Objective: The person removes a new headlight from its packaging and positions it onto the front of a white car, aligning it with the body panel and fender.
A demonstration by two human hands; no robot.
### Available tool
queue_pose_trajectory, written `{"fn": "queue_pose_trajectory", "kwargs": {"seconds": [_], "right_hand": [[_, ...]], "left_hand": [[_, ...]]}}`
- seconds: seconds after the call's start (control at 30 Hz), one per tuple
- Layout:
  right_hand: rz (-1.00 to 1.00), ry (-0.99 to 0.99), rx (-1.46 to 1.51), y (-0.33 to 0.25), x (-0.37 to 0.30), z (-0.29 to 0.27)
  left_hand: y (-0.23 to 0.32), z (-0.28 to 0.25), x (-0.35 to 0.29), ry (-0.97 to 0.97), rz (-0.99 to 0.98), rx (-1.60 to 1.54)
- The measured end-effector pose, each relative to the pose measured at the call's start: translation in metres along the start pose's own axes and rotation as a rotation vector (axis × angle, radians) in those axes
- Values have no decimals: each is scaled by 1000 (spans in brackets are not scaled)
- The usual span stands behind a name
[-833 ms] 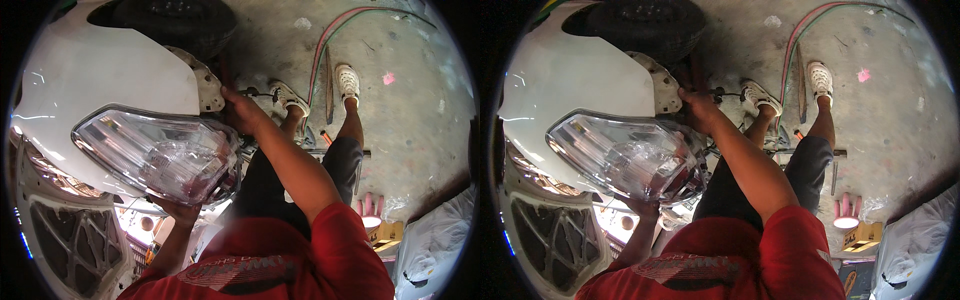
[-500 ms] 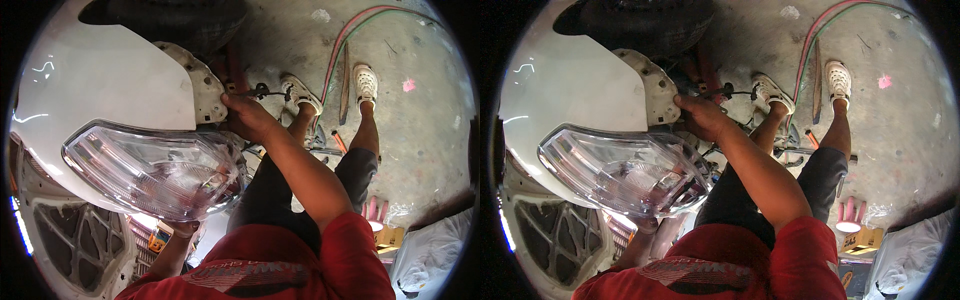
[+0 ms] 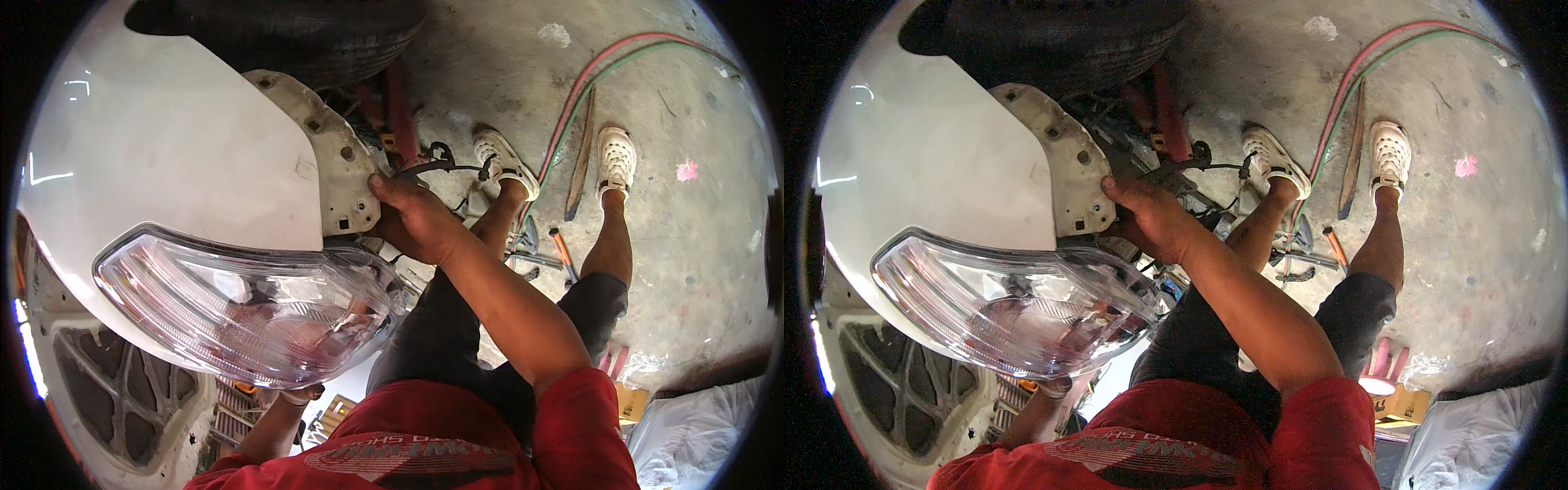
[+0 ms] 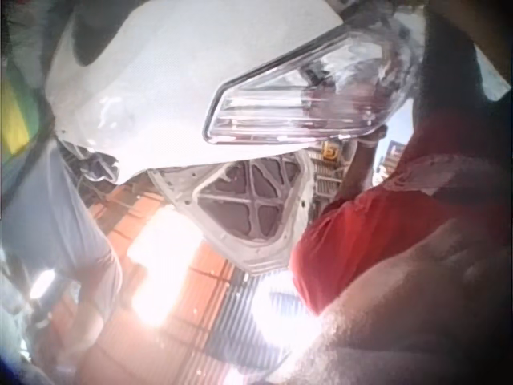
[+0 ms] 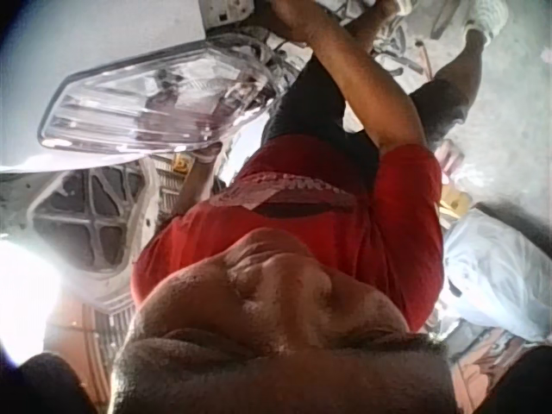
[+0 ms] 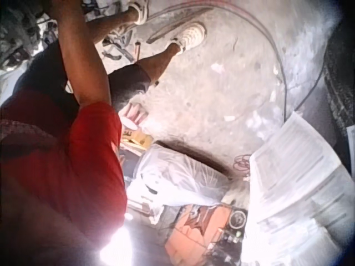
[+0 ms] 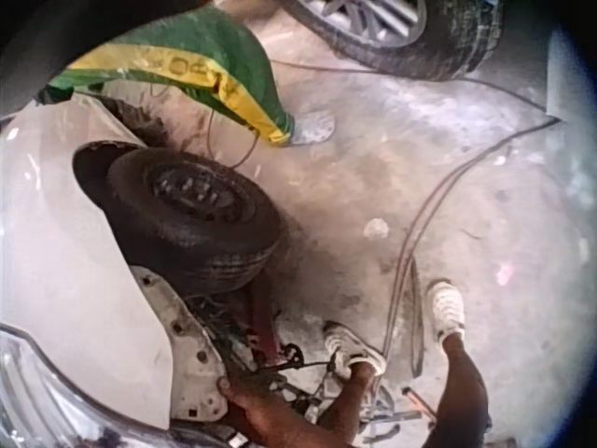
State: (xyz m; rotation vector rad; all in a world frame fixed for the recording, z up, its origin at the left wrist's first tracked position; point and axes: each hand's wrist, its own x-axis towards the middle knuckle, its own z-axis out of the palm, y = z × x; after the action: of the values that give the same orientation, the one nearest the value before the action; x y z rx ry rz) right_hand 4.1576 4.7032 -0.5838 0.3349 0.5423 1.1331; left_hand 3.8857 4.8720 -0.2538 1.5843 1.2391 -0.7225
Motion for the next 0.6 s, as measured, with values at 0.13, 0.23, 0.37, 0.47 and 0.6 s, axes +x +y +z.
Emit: {"fn": "queue_pose_trajectory", "kwargs": {"seconds": [0.13,0.23,0.37,0.47,0.6], "right_hand": [[123,64,-79,-10,-8,5],[126,76,-89,-11,-9,3],[81,115,-74,-6,-12,8],[80,165,-82,-9,-14,17],[83,226,-111,-8,-15,19]], "left_hand": [[2,2,-4,-24,-58,-67],[4,4,-6,-40,-85,-98],[7,9,-10,-55,-118,-143],[6,8,-10,-64,-139,-163],[7,7,-10,-80,-153,-186]]}}
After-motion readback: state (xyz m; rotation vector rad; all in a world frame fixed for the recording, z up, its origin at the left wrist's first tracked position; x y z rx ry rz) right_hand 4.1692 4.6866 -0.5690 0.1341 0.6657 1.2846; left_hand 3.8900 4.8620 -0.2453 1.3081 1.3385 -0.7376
